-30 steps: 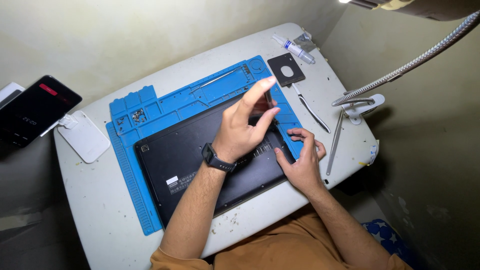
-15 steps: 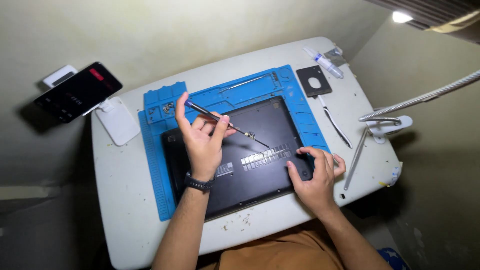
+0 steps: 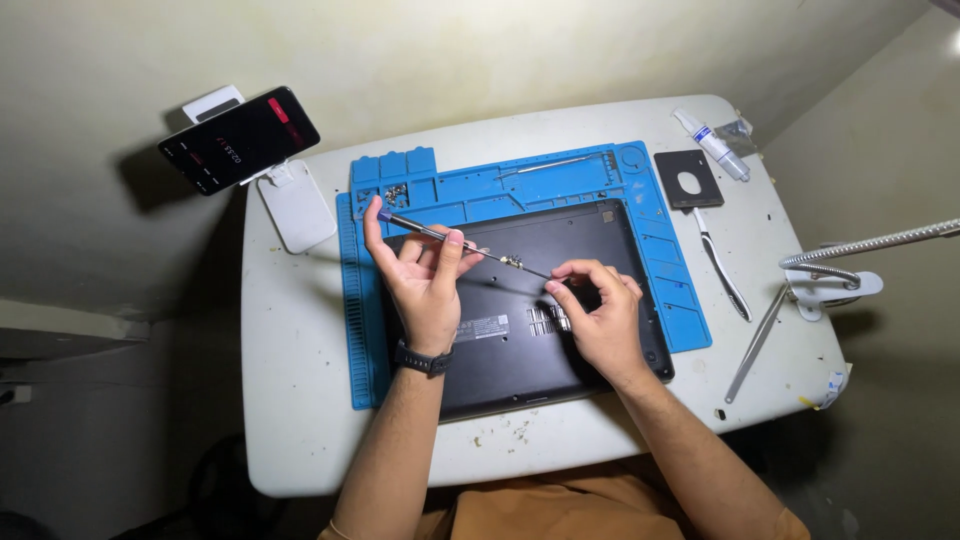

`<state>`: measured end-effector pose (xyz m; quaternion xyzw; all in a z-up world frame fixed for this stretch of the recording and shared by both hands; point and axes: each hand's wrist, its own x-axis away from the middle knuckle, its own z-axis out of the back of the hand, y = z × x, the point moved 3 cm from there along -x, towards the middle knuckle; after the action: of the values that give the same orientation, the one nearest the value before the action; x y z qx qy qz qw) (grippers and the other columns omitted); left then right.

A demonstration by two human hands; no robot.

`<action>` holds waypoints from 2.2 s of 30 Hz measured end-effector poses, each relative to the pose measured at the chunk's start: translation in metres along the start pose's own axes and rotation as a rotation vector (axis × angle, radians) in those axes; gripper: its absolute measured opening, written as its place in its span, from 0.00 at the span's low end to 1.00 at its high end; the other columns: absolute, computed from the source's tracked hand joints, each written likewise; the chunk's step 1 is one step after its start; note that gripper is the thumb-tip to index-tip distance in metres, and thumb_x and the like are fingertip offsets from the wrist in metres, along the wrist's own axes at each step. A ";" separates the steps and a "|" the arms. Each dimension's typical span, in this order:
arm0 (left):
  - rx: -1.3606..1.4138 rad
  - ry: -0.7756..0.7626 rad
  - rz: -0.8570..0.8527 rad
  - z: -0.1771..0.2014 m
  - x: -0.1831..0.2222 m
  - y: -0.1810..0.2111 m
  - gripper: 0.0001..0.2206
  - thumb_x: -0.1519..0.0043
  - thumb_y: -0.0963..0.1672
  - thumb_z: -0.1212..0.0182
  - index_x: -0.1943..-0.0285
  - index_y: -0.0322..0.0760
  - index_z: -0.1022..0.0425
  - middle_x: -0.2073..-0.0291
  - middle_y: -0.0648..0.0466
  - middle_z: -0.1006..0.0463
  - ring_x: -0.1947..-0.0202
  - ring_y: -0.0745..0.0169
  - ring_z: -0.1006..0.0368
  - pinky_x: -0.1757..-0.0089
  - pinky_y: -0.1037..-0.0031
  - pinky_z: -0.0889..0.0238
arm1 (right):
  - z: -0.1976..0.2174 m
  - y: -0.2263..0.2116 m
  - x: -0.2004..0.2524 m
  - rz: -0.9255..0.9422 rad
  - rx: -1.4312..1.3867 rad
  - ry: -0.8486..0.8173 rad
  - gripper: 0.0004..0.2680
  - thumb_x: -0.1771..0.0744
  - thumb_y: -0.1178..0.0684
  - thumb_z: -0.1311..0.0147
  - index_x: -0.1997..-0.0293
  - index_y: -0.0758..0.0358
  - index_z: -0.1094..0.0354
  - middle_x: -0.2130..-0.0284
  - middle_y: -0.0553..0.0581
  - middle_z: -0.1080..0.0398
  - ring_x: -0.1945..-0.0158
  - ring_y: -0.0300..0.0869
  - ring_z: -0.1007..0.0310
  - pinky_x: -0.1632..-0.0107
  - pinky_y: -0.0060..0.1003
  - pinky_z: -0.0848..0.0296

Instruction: Using a screwdriver to remove screws and adjust internal components of a laptop on a repair bench.

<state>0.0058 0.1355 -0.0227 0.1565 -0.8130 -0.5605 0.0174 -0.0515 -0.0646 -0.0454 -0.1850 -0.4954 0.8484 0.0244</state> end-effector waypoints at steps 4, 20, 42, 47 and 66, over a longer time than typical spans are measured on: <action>-0.009 -0.014 -0.010 -0.002 0.002 -0.003 0.40 0.36 0.38 0.36 0.20 0.53 0.62 0.61 0.46 0.26 0.64 0.57 0.20 0.60 0.65 0.16 | -0.002 0.011 0.003 0.008 0.000 0.027 0.04 0.34 0.51 0.34 0.60 0.48 0.24 0.70 0.42 0.22 0.60 0.39 0.25 0.44 0.39 0.43; -0.093 -0.203 -0.160 -0.023 0.023 -0.018 0.38 0.37 0.36 0.37 0.22 0.38 0.58 0.63 0.41 0.24 0.65 0.54 0.20 0.64 0.65 0.17 | 0.005 0.004 0.007 0.169 -0.114 0.144 0.05 0.36 0.58 0.32 0.60 0.58 0.23 0.67 0.52 0.22 0.65 0.45 0.29 0.53 0.38 0.33; -0.062 -0.308 -0.178 -0.024 0.027 -0.025 0.37 0.39 0.34 0.36 0.24 0.33 0.56 0.63 0.39 0.23 0.67 0.52 0.20 0.65 0.64 0.17 | 0.002 0.009 0.005 0.144 -0.143 0.105 0.07 0.36 0.54 0.31 0.59 0.56 0.25 0.66 0.51 0.21 0.63 0.45 0.27 0.51 0.40 0.33; -0.063 -0.281 -0.170 -0.022 0.026 -0.021 0.37 0.38 0.34 0.37 0.23 0.35 0.58 0.63 0.40 0.24 0.66 0.53 0.20 0.64 0.65 0.17 | 0.011 0.013 0.007 0.096 -0.220 0.094 0.10 0.38 0.57 0.30 0.57 0.59 0.26 0.64 0.54 0.21 0.61 0.43 0.27 0.50 0.39 0.30; -0.097 -0.525 -0.208 -0.075 0.054 -0.029 0.33 0.35 0.34 0.45 0.24 0.29 0.61 0.60 0.36 0.22 0.63 0.49 0.19 0.60 0.64 0.17 | 0.084 0.053 0.053 -0.074 0.163 0.235 0.09 0.34 0.69 0.51 0.51 0.70 0.32 0.61 0.65 0.22 0.59 0.52 0.22 0.54 0.40 0.24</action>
<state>-0.0238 0.0434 -0.0295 0.0875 -0.7415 -0.6189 -0.2439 -0.1212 -0.1492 -0.0688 -0.2622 -0.4248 0.8569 0.1285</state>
